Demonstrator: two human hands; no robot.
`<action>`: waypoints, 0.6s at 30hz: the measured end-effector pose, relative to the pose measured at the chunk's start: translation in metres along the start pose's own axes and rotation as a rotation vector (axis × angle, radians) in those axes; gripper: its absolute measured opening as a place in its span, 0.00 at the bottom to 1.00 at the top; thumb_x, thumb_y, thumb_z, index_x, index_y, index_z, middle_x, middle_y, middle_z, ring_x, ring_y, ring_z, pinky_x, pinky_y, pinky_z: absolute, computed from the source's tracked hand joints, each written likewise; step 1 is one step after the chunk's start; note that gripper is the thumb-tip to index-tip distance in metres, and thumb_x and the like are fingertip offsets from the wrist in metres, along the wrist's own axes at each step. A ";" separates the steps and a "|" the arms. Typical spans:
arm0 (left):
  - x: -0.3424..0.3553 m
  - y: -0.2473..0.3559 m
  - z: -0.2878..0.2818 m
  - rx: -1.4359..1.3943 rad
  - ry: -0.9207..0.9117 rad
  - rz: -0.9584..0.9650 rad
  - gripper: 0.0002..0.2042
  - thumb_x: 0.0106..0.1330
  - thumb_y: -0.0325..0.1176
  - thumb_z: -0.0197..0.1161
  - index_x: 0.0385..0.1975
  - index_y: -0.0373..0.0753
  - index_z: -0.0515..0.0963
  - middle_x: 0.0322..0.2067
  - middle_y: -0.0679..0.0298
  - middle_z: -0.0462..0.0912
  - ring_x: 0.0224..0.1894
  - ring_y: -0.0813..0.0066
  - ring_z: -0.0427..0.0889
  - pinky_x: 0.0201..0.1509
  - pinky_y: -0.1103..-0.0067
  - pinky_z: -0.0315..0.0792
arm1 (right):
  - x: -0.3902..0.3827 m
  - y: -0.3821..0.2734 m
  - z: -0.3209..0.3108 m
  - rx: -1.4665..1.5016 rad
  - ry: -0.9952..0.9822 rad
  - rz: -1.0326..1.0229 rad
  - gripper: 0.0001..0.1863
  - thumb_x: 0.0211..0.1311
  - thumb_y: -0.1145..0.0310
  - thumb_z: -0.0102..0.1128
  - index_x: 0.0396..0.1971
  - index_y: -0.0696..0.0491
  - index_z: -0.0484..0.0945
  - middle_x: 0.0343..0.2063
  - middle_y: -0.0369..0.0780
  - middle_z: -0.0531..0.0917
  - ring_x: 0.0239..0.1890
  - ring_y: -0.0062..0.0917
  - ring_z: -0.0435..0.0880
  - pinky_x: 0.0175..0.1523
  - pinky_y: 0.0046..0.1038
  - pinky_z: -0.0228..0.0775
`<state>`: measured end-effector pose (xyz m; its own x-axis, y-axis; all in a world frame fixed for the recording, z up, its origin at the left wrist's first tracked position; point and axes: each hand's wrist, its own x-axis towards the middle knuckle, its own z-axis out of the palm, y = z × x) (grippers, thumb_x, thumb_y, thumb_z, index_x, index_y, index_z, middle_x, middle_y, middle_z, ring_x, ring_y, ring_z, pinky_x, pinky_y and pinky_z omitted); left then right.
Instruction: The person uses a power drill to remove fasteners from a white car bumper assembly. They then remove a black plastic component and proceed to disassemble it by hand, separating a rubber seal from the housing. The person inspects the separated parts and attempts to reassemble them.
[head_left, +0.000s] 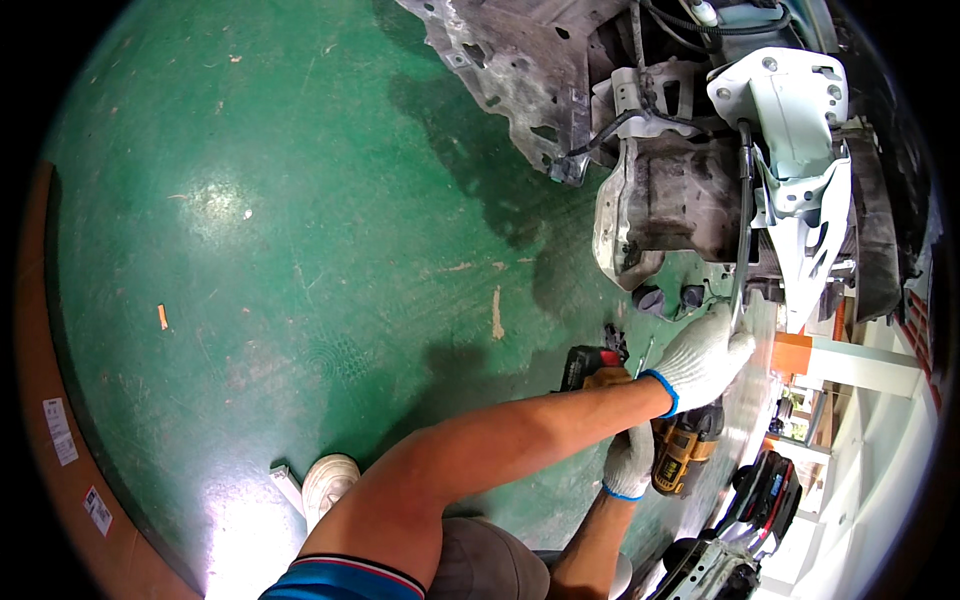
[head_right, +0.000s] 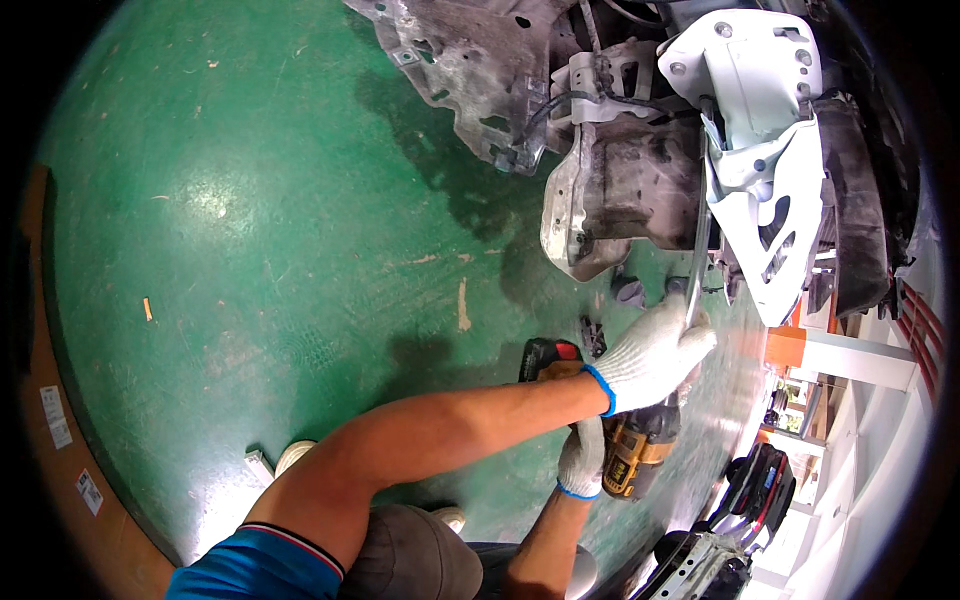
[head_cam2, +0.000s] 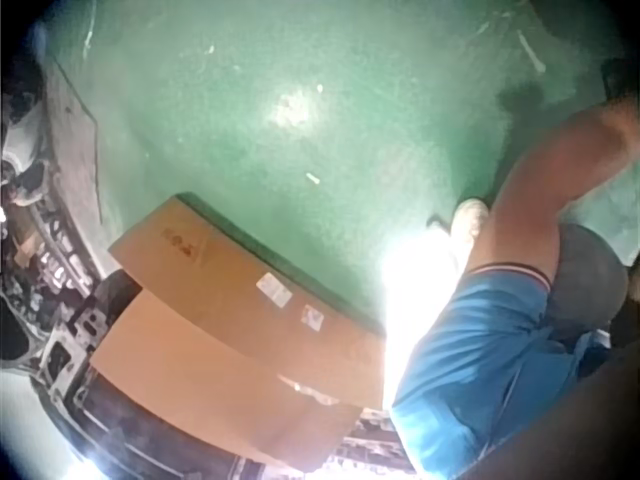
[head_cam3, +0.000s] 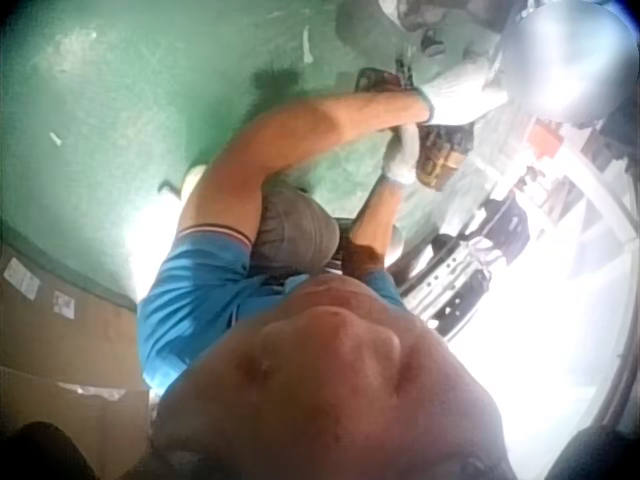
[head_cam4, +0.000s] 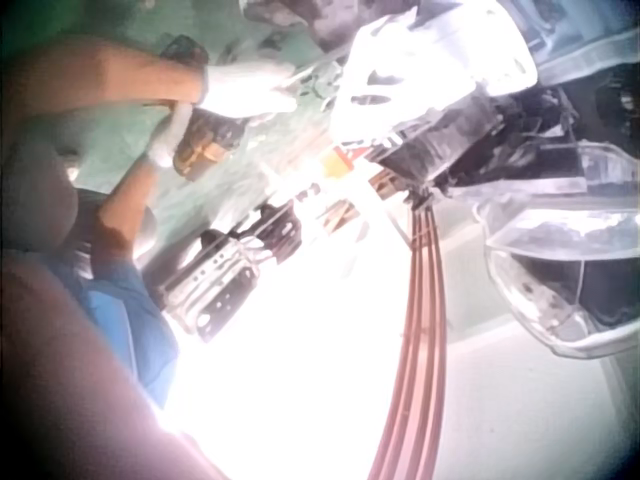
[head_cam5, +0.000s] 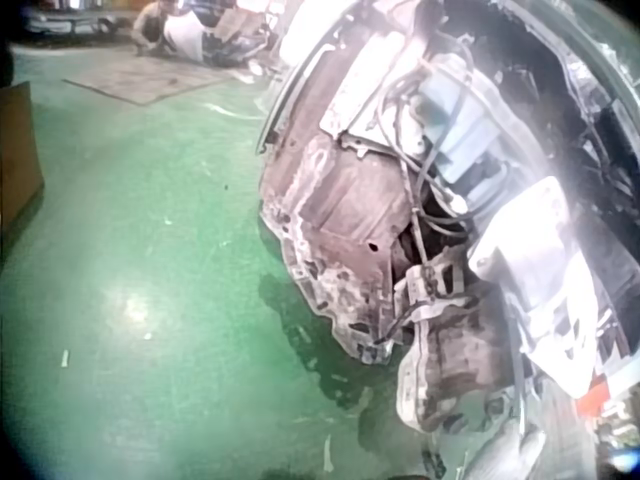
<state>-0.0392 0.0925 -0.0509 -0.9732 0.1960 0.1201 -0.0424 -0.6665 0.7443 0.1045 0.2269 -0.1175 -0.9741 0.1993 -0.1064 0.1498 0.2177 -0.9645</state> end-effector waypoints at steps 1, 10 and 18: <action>0.001 0.001 -0.001 -0.044 0.000 0.000 0.10 0.75 0.34 0.54 0.42 0.32 0.68 0.21 0.59 0.77 0.21 0.68 0.79 0.25 0.69 0.74 | 0.001 -0.001 0.001 -0.017 0.003 0.000 0.27 0.74 0.61 0.56 0.65 0.61 0.71 0.64 0.40 0.75 0.67 0.31 0.72 0.72 0.35 0.61; -0.018 0.001 0.000 0.141 -0.021 0.013 0.19 0.73 0.41 0.55 0.43 0.27 0.65 0.27 0.42 0.80 0.32 0.46 0.83 0.36 0.57 0.76 | -0.003 0.016 -0.023 0.222 0.004 0.094 0.25 0.74 0.61 0.54 0.64 0.61 0.72 0.63 0.44 0.76 0.64 0.36 0.75 0.69 0.38 0.65; -0.019 0.003 0.003 0.122 -0.028 -0.013 0.22 0.73 0.45 0.54 0.44 0.25 0.66 0.29 0.35 0.81 0.36 0.36 0.83 0.41 0.53 0.77 | -0.003 0.022 -0.024 0.204 0.144 0.170 0.27 0.77 0.58 0.46 0.66 0.60 0.69 0.63 0.47 0.75 0.64 0.38 0.75 0.69 0.39 0.67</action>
<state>-0.0205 0.0887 -0.0493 -0.9659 0.2255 0.1272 -0.0255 -0.5716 0.8201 0.1142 0.2537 -0.1328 -0.9020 0.3529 -0.2488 0.2573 -0.0235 -0.9660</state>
